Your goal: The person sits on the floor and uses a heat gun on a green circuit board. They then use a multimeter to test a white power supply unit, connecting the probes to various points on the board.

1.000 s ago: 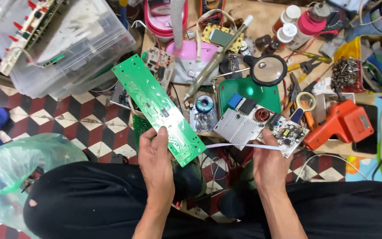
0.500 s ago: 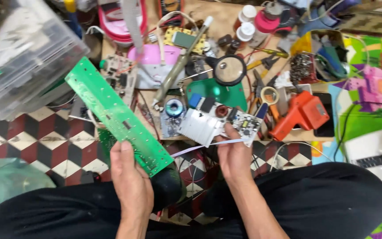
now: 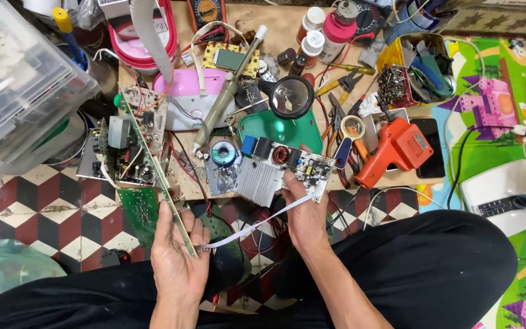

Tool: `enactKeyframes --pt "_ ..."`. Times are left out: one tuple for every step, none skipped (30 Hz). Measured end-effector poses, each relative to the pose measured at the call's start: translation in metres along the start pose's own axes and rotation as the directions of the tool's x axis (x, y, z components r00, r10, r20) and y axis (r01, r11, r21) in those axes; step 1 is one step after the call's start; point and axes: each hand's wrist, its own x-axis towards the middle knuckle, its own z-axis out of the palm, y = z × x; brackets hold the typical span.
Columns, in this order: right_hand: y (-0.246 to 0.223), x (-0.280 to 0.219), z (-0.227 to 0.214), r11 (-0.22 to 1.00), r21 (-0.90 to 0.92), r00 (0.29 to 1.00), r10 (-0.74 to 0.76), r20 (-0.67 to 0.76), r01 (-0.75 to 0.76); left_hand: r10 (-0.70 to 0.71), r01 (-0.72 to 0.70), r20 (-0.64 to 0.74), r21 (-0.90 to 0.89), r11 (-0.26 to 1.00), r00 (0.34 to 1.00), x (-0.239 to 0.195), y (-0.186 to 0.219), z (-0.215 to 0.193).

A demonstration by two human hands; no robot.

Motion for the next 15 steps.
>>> enactKeyframes --pt "-0.001 -0.002 0.001 1.000 0.003 1.000 -0.002 0.000 0.002 0.000 0.000 0.003 0.001 1.000 1.000 0.002 -0.002 -0.002" --pt "-0.003 -0.005 0.002 0.999 -0.007 0.998 -0.042 0.044 0.042 -0.007 0.007 -0.007 0.001 1.000 1.000 0.005 -0.003 -0.004" --pt "-0.003 -0.008 0.003 0.997 -0.015 0.993 -0.080 0.089 0.081 -0.014 0.014 -0.019 0.001 1.000 1.000 0.007 -0.004 -0.007" --pt "-0.004 -0.009 0.002 0.996 -0.013 0.993 -0.082 0.089 0.083 -0.014 0.014 -0.017 0.002 1.000 1.000 0.006 -0.003 0.001" --pt "-0.004 -0.010 0.002 0.994 -0.023 0.989 -0.105 0.101 0.107 0.074 -0.058 -0.071 0.200 0.978 0.995 0.004 -0.002 0.008" --pt "-0.005 -0.012 0.002 0.991 -0.033 0.985 -0.127 0.114 0.132 0.169 -0.114 -0.107 0.394 0.912 0.980 0.002 0.001 0.016" --pt "-0.009 -0.016 0.000 0.991 -0.029 0.985 -0.123 0.124 0.127 0.180 -0.124 -0.110 0.395 0.910 0.977 0.024 -0.009 -0.001" --pt "-0.013 -0.020 -0.001 0.966 -0.201 0.986 -0.153 0.072 0.165 0.373 -0.229 -0.109 0.624 0.748 0.921 0.046 -0.017 -0.019" --pt "-0.015 -0.022 0.003 0.912 -0.362 0.981 -0.188 0.041 0.190 0.561 -0.288 -0.063 0.808 0.514 0.825 0.069 -0.019 -0.039" --pt "-0.016 -0.028 0.001 0.917 -0.351 0.982 -0.180 0.065 0.191 0.584 -0.300 -0.066 0.809 0.506 0.809 0.072 -0.017 -0.032" --pt "-0.019 -0.034 0.000 0.858 -0.486 0.986 -0.137 0.092 0.165 0.583 -0.286 -0.007 0.867 0.408 0.813 0.074 -0.015 -0.024" --pt "-0.023 -0.038 -0.002 0.778 -0.611 0.989 -0.095 0.114 0.145 0.575 -0.268 0.048 0.914 0.305 0.817 0.077 -0.012 -0.016" --pt "-0.019 -0.039 0.002 0.782 -0.603 0.986 -0.095 0.136 0.158 0.593 -0.277 0.048 0.912 0.301 0.804 0.079 -0.010 -0.008" --pt "-0.016 -0.039 0.007 0.778 -0.628 0.998 0.028 0.055 0.013 0.540 -0.187 -0.028 0.922 0.339 0.841 0.082 -0.008 0.001" --pt "-0.014 -0.040 0.008 0.753 -0.643 0.988 0.151 -0.040 -0.142 0.474 -0.087 -0.107 0.924 0.371 0.874 0.082 -0.010 0.009"
